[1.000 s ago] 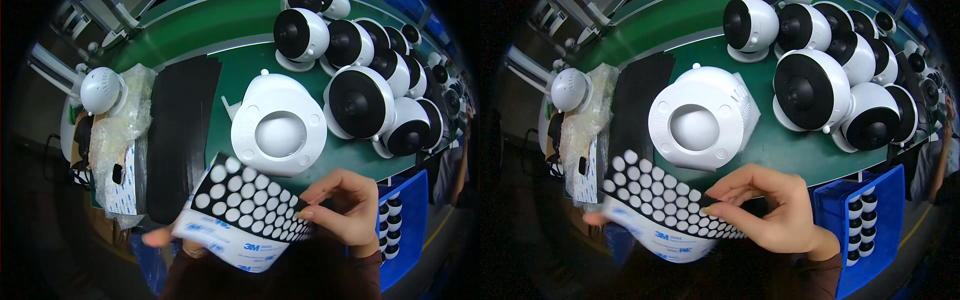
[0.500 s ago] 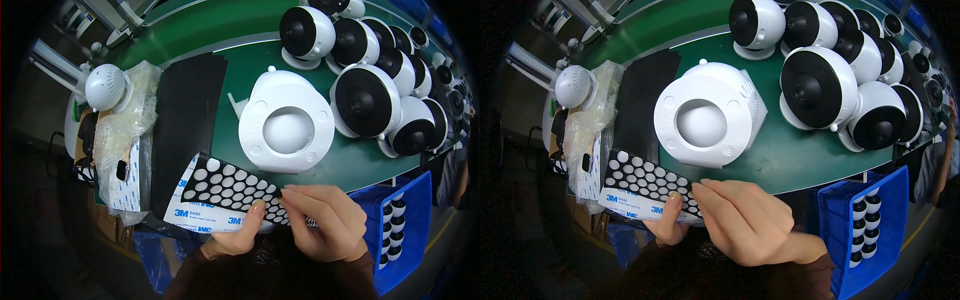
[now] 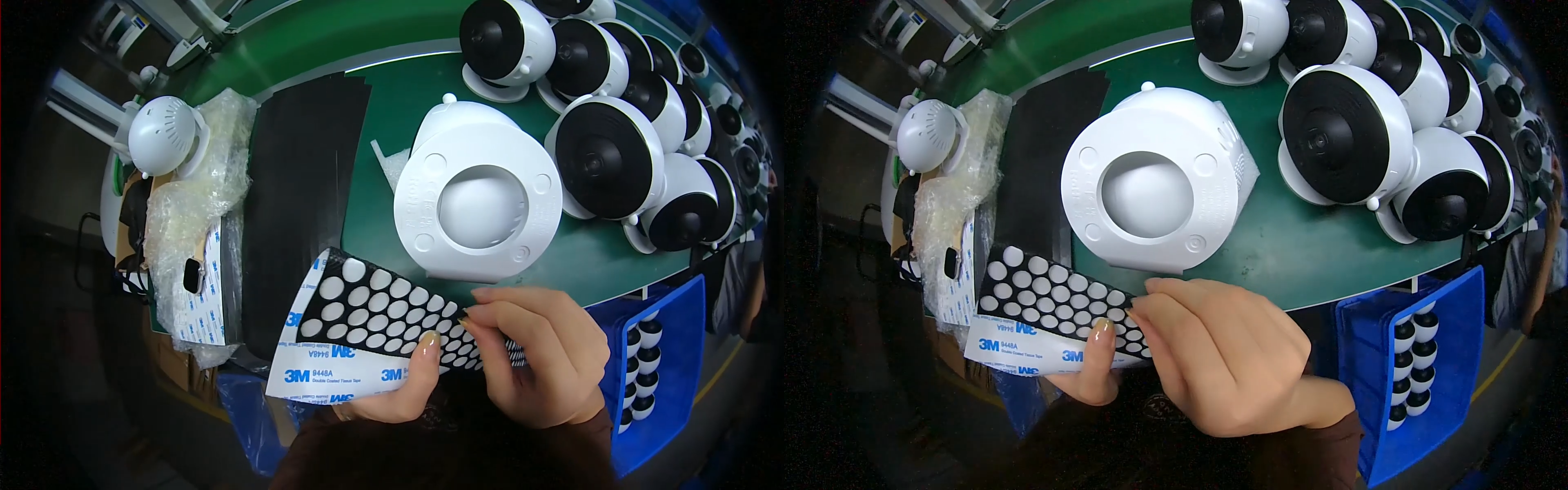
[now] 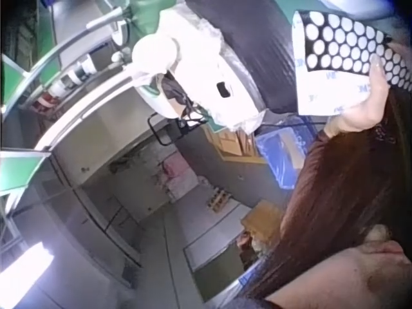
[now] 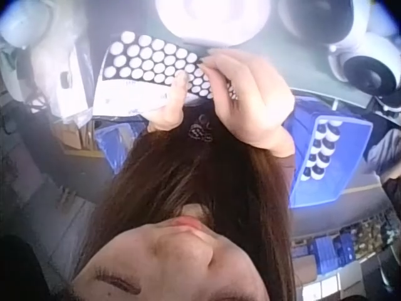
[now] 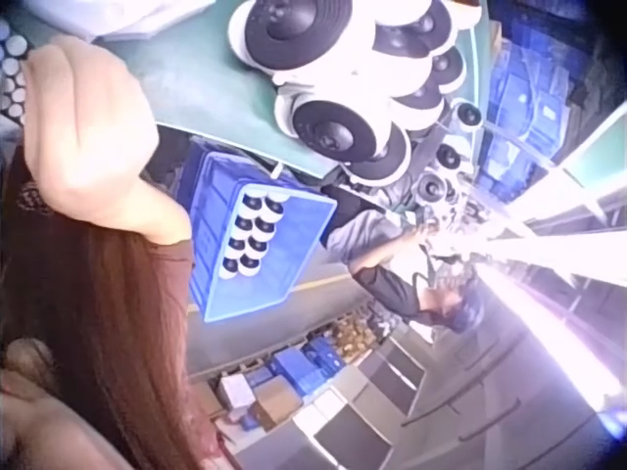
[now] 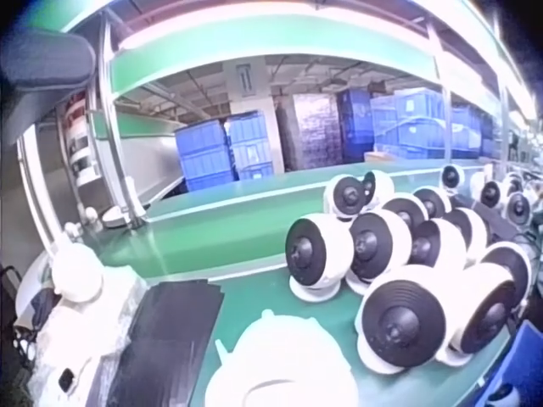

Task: Applying adhesive pads to the base and internal components of security camera housings on a factory assembly line.

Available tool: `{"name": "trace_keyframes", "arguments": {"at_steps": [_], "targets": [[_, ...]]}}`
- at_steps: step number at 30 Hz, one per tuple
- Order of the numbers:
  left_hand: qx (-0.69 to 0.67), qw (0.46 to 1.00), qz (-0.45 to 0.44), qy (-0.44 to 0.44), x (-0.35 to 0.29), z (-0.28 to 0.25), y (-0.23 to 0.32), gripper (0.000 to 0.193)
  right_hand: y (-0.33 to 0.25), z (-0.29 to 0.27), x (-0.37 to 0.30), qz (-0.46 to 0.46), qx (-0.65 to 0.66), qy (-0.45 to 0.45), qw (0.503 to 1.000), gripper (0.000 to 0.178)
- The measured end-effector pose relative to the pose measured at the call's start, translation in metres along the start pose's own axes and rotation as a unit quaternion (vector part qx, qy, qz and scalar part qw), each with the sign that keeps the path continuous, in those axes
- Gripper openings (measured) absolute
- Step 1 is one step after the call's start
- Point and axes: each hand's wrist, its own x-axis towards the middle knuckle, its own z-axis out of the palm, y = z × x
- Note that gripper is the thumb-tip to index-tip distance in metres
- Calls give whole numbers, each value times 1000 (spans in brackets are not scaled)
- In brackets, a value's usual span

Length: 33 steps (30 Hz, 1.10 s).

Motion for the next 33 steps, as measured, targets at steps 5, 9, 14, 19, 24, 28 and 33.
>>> {"name": "trace_keyframes", "arguments": {"at_steps": [5, 9, 14, 19, 24, 28, 33], "targets": [[-3, 998, -67, 9, 3, -11, 7, 31, 0, -8, 10, 46, 75, -92, 992, 19], [-112, 990, -77, -21, 1, -26, -6, 34, -22, -22, 22, 37, 61, -69, 995, 13], [-161, 951, -116, -237, 27, -33, -29, 60, -3, 3, 37, 62, 19, -43, 997, 13], [-189, 938, -110, -269, 31, -34, -20, 67, -8, 6, 42, 86, 12, -54, 995, 12], [-170, 928, -175, -283, 36, -36, -21, 68, -7, 8, 43, 87, 8, -51, 995, 11], [-167, 931, -115, -303, 37, -38, -27, 69, -10, 9, 45, 86, -5, -57, 995, 10], [-61, 936, 5, -348, 41, -40, -33, 71, -15, 7, 48, 114, -21, -66, 991, 8]]}}
